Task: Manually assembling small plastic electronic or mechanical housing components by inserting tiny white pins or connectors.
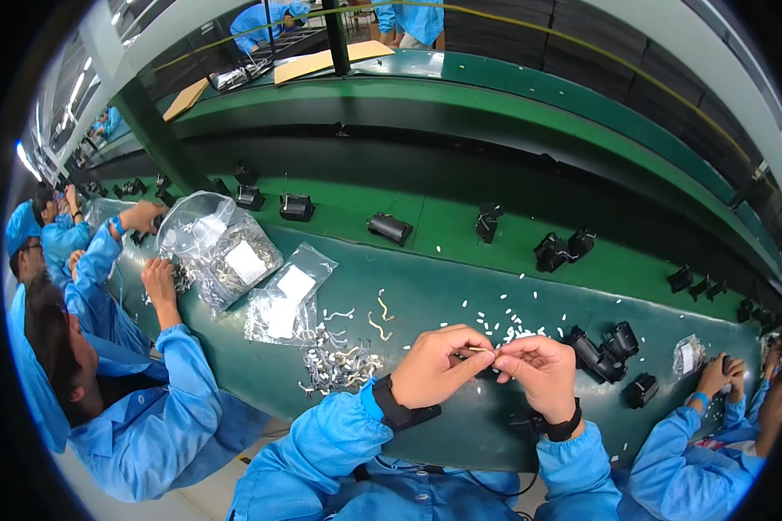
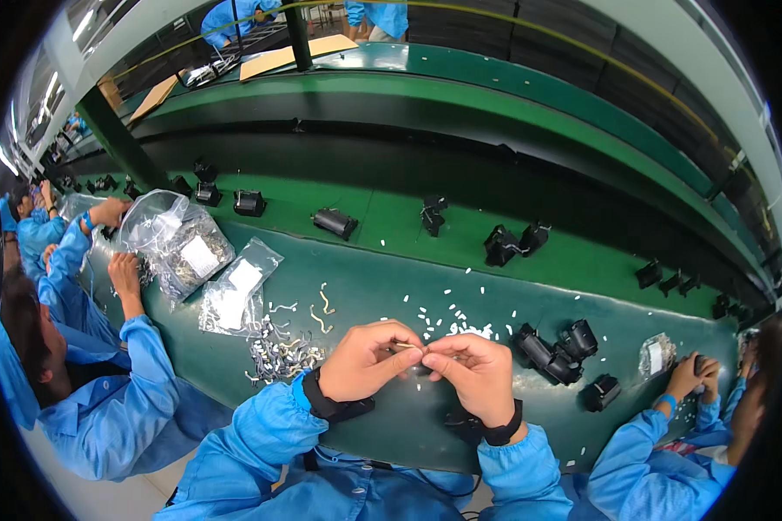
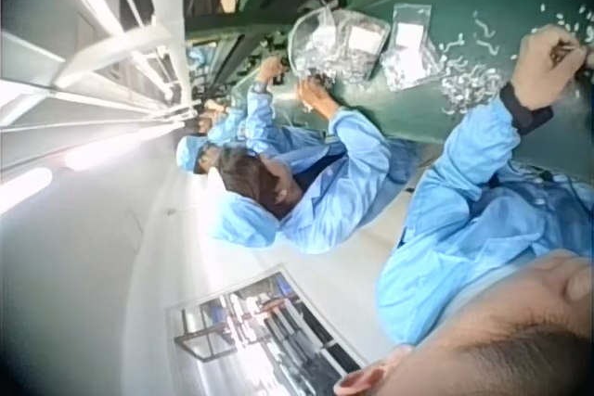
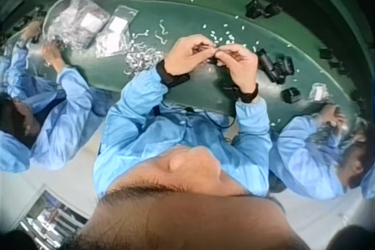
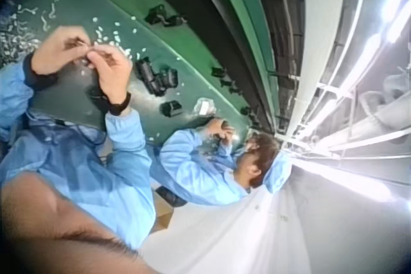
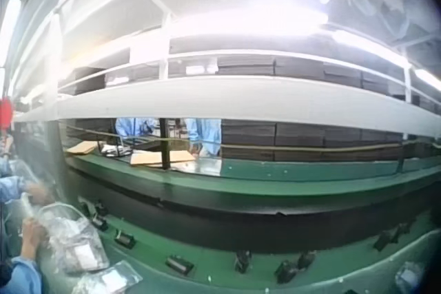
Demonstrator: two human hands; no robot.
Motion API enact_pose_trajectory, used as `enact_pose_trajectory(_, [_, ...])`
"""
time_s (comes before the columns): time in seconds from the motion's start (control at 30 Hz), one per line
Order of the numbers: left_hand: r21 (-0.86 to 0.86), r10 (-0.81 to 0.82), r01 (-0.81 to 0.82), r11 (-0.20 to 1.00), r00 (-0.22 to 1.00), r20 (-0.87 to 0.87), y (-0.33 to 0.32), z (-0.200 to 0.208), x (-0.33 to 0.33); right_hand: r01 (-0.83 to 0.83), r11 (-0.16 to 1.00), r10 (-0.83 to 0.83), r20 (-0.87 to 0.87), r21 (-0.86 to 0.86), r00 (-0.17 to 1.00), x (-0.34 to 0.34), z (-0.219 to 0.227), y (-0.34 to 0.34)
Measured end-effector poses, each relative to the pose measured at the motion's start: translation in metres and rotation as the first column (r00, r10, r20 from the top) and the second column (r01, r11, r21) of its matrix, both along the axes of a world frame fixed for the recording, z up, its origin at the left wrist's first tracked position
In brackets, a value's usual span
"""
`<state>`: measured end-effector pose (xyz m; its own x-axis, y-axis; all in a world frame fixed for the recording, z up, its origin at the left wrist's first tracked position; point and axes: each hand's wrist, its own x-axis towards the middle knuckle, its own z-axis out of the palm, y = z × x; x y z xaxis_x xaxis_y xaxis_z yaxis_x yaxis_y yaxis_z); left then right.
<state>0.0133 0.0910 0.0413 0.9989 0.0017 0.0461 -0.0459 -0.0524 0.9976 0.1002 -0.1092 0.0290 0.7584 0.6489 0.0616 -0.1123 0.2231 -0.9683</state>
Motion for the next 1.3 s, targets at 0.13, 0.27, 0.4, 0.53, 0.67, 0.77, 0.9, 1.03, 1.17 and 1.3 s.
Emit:
enact_pose_trajectory(0.13, [-0.084,-0.009,0.003,0.996,0.998,-0.068,-0.004,-0.003,-0.005,-0.006,1.000,0.007,-0.046,0.018,0.999,-0.006,0.003,-0.002])
enact_pose_trajectory(0.27, [-0.151,0.031,-0.049,0.987,0.993,-0.117,-0.009,0.000,-0.008,-0.041,0.999,0.041,-0.068,0.009,0.997,-0.007,0.000,-0.003])
enact_pose_trajectory(0.4, [-0.385,-0.049,-0.017,0.923,0.986,-0.162,-0.003,-0.006,-0.006,-0.032,0.999,0.035,-0.093,0.035,0.995,-0.011,0.008,0.003])
enact_pose_trajectory(0.53, [-0.444,-0.156,0.034,0.895,0.958,-0.240,-0.003,-0.005,-0.003,-0.031,0.996,0.034,0.030,-0.084,0.999,-0.009,0.004,0.001])
enact_pose_trajectory(0.67, [-0.008,0.191,-0.192,0.981,0.975,0.114,-0.011,-0.003,-0.001,0.031,0.994,-0.040,-0.076,-0.109,0.996,-0.007,0.002,-0.001])
enact_pose_trajectory(0.77, [0.210,0.018,-0.076,0.975,0.963,0.267,-0.006,-0.003,-0.001,0.048,0.991,-0.056,-0.059,-0.126,0.997,-0.008,0.003,-0.001])
enact_pose_trajectory(0.9, [0.209,0.102,-0.143,0.967,0.975,0.196,-0.009,0.000,-0.004,0.210,0.968,-0.203,0.066,-0.135,0.977,-0.016,0.009,0.009])
enact_pose_trajectory(1.03, [0.219,0.244,-0.304,0.927,0.934,0.262,-0.017,-0.002,-0.004,0.365,0.910,-0.190,0.587,-0.195,0.787,-0.018,0.014,0.007])
enact_pose_trajectory(1.17, [0.240,0.241,-0.315,0.918,0.925,0.293,-0.021,-0.003,-0.006,0.384,0.912,-0.176,0.709,-0.144,0.683,-0.018,0.016,0.010])
enact_pose_trajectory(1.3, [0.248,0.241,-0.322,0.914,0.921,0.306,-0.022,-0.005,-0.008,0.346,0.916,-0.156,0.616,-0.202,0.772,-0.018,0.014,0.009])
